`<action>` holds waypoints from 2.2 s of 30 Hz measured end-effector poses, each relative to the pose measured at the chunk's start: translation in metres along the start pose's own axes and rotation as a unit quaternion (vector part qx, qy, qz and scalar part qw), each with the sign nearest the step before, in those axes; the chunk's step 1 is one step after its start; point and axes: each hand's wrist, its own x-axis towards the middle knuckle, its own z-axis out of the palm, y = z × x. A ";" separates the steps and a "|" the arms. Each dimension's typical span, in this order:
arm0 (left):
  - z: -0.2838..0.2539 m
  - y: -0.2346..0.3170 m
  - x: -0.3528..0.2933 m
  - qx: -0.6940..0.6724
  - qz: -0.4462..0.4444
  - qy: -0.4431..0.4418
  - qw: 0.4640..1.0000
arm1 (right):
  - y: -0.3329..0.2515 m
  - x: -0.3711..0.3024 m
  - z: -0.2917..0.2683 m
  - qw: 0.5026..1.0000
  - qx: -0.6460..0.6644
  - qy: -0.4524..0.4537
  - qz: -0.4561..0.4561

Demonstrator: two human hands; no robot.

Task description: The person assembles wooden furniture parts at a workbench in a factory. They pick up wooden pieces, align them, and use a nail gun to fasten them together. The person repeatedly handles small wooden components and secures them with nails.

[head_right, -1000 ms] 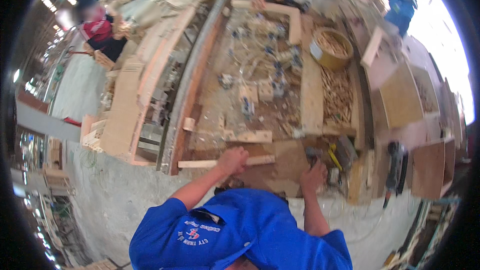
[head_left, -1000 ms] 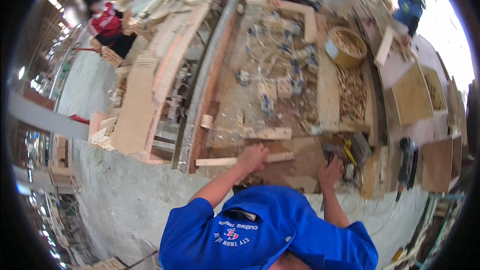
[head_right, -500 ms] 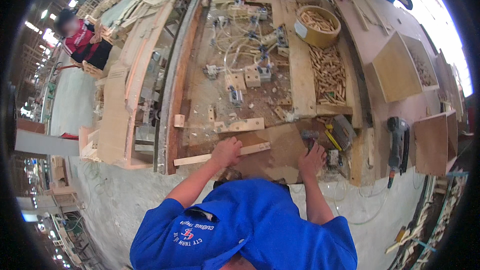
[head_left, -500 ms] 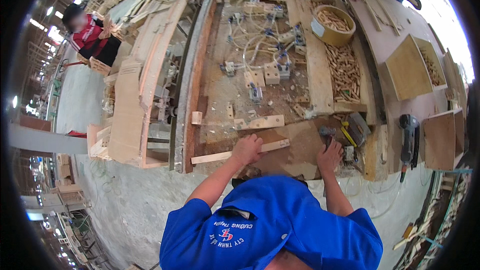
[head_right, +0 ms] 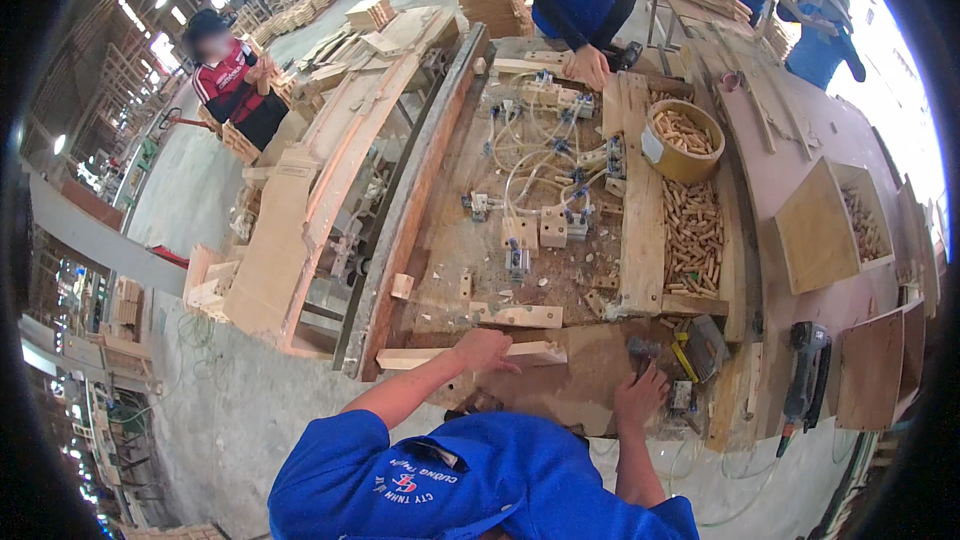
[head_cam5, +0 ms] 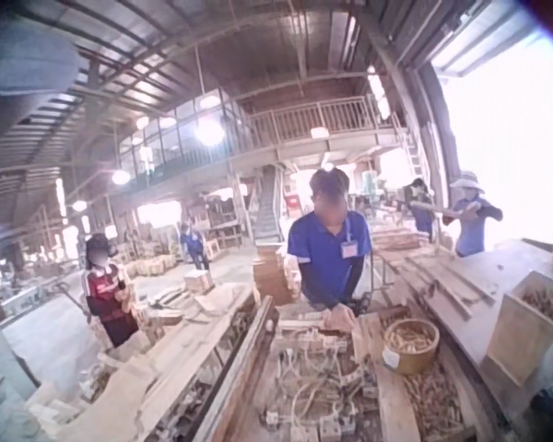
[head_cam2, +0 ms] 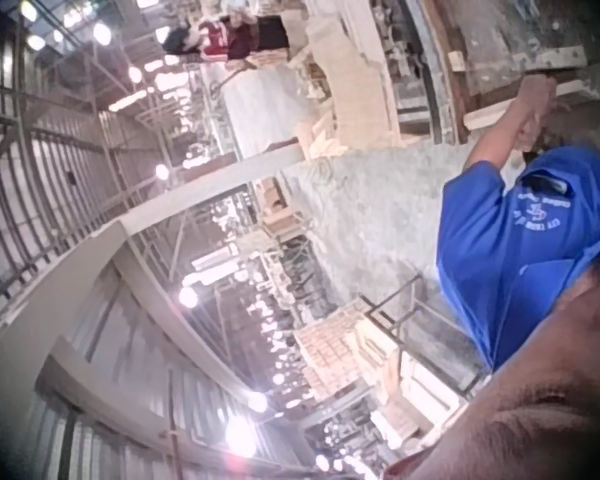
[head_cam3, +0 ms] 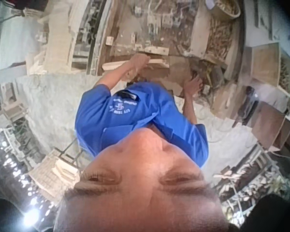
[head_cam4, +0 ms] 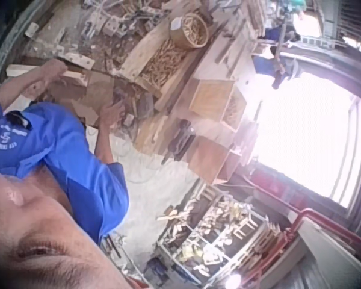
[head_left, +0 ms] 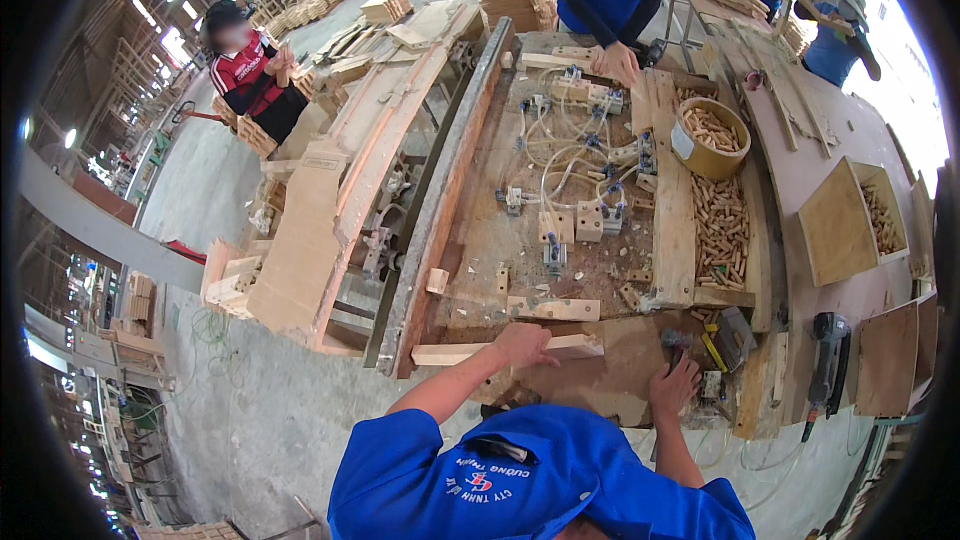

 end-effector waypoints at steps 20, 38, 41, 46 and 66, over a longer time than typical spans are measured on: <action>-0.010 0.006 -0.003 0.000 0.005 -0.006 1.000 | 0.001 -0.002 0.002 1.000 0.020 0.013 0.002; -0.006 0.013 -0.013 0.009 0.000 -0.006 1.000 | -0.002 -0.007 -0.004 0.999 0.030 0.015 -0.002; -0.003 0.017 -0.017 0.007 -0.001 0.017 1.000 | -0.001 -0.006 -0.002 0.999 0.022 0.023 -0.006; 0.005 0.025 -0.027 0.027 0.008 0.078 0.997 | 0.001 -0.008 0.000 0.999 -0.002 0.034 -0.010; 0.009 0.030 -0.040 0.039 0.004 0.116 0.992 | -0.012 -0.010 -0.009 0.999 0.001 -0.025 0.028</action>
